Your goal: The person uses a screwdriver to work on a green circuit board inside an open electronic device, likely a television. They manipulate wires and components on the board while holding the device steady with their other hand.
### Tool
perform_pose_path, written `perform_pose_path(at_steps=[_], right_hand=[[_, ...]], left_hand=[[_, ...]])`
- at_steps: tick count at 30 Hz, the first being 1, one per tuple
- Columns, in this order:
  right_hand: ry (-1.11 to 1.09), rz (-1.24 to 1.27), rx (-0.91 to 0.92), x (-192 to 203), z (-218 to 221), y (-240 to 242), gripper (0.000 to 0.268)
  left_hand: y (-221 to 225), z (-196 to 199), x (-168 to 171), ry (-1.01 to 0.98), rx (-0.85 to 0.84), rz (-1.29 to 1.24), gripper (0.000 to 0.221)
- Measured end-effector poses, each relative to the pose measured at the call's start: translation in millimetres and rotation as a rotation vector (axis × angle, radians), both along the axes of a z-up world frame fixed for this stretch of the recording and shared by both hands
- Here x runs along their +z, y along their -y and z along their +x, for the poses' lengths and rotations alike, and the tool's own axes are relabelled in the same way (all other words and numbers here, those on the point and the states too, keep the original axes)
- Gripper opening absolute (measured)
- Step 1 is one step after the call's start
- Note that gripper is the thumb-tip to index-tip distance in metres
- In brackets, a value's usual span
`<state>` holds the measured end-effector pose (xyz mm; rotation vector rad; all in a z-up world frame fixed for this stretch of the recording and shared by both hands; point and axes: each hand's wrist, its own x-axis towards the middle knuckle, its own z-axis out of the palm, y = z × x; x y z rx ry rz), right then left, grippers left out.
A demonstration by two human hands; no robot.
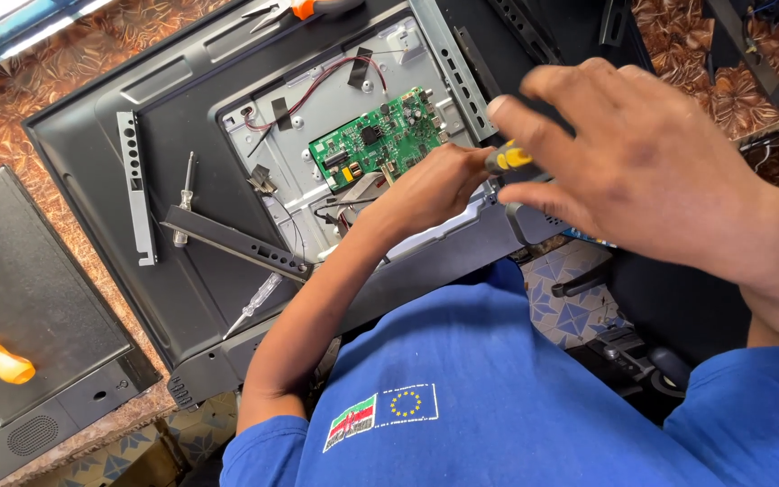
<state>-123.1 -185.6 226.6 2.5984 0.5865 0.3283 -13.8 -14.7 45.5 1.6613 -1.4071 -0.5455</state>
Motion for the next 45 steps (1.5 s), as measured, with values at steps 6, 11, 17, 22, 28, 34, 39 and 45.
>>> perform_pose_path(at_steps=[6, 11, 17, 22, 28, 34, 39, 45], right_hand=[[-0.283, 0.403, 0.226, 4.7, -0.3, -1.3, 0.054], [0.009, -0.150, -0.086, -14.8, -8.1, 4.1, 0.063], [-0.104, 0.201, 0.042, -19.9, 9.3, 2.8, 0.021], [-0.197, 0.296, 0.147, -13.5, 11.6, 8.8, 0.018], [-0.219, 0.378, 0.175, -17.7, 9.3, 13.7, 0.030], [-0.230, 0.357, 0.188, -20.1, 8.4, 11.6, 0.037], [-0.234, 0.356, 0.207, -20.4, 9.5, 8.8, 0.032], [-0.212, 0.360, 0.217, -17.7, 11.5, 6.3, 0.026]], left_hand=[[-0.7, 7.9, 5.7, 0.030, -0.132, 0.073, 0.025], [-2.5, 18.8, 6.8, 0.017, -0.089, 0.208, 0.029], [-9.7, 26.2, -47.8, 0.366, 0.128, 0.264, 0.017], [-5.1, 22.4, -57.3, 0.393, 0.184, 0.300, 0.015], [0.9, 18.2, -56.6, 0.454, 0.188, 0.374, 0.013], [1.8, 14.1, -53.9, 0.583, 0.166, 0.405, 0.022], [-0.3, 12.4, -58.3, 0.513, 0.220, 0.421, 0.031], [5.8, 14.4, -59.9, 0.405, 0.228, 0.332, 0.013]])
